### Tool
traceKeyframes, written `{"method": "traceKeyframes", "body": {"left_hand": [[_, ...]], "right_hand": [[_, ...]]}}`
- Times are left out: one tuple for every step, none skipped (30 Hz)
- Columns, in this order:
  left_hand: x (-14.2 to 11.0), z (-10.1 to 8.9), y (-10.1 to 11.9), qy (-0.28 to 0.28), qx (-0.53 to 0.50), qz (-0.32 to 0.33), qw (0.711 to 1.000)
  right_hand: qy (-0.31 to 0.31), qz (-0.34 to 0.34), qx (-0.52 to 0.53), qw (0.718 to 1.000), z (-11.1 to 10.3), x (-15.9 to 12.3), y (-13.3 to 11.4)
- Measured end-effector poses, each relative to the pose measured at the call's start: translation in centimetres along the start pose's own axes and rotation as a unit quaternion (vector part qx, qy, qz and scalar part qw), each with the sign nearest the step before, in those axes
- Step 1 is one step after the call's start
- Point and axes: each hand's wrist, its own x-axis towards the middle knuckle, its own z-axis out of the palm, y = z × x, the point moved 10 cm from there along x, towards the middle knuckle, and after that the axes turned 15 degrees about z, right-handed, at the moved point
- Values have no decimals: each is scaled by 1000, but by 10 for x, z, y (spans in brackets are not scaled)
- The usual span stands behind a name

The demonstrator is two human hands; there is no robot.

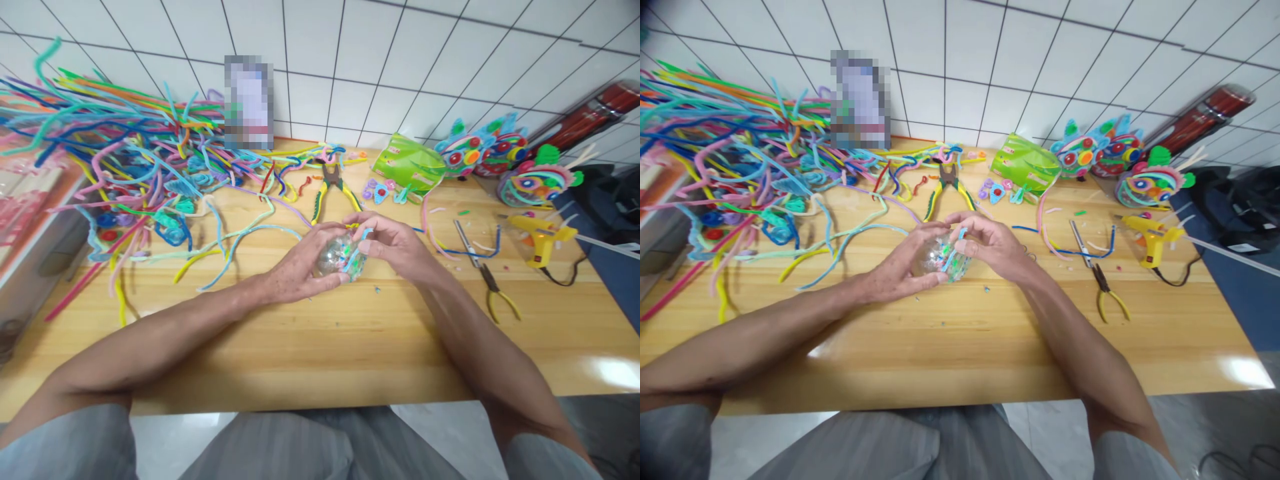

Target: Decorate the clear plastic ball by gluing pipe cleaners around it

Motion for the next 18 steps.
{"method": "traceKeyframes", "body": {"left_hand": [[1, 0, 1, 0, -6, 3, 1000], [2, 0, 1, 0, -12, 4, 1000], [3, 0, 2, -1, -18, 4, 1000], [3, 0, 2, -3, -25, 3, 1000], [3, 0, 2, -6, -31, 0, 999], [3, 1, 1, -9, -38, -3, 999], [2, 2, 0, -13, -44, -8, 999], [1, 2, -1, -15, -48, -12, 999], [-1, 3, -2, -16, -52, -17, 998], [-2, 3, -3, -18, -56, -21, 998], [-4, 4, -5, -19, -59, -25, 998], [-5, 5, -6, -20, -63, -28, 997], [-6, 6, -6, -22, -65, -29, 997], [-7, 6, -6, -25, -66, -29, 997], [-7, 7, -6, -27, -66, -29, 997], [-7, 7, -6, -28, -63, -27, 997], [-6, 7, -5, -28, -58, -23, 998], [-5, 6, -4, -27, -52, -16, 998]], "right_hand": [[1, -4, -8, 1000, -4, -1, -3], [-2, -14, -17, 1000, -6, -2, -6], [-7, -29, -23, 999, -8, -3, -10], [-15, -49, -29, 998, -9, -5, -14], [-24, -70, -36, 997, -10, -7, -19], [-33, -89, -46, 994, -9, -8, -22], [-42, -103, -59, 992, -8, -9, -24], [-48, -113, -72, 990, -7, -10, -25], [-50, -118, -86, 988, -6, -10, -25], [-49, -120, -97, 987, -5, -9, -25], [-43, -117, -102, 987, -5, -9, -23], [-33, -111, -102, 988, -7, -8, -21], [-20, -102, -99, 990, -8, -7, -19], [-5, -91, -95, 991, -10, -6, -16], [11, -82, -89, 993, -12, -5, -13], [29, -77, -84, 993, -13, -4, -11], [46, -75, -80, 993, -14, -4, -9], [61, -76, -75, 992, -14, -4, -8]]}}
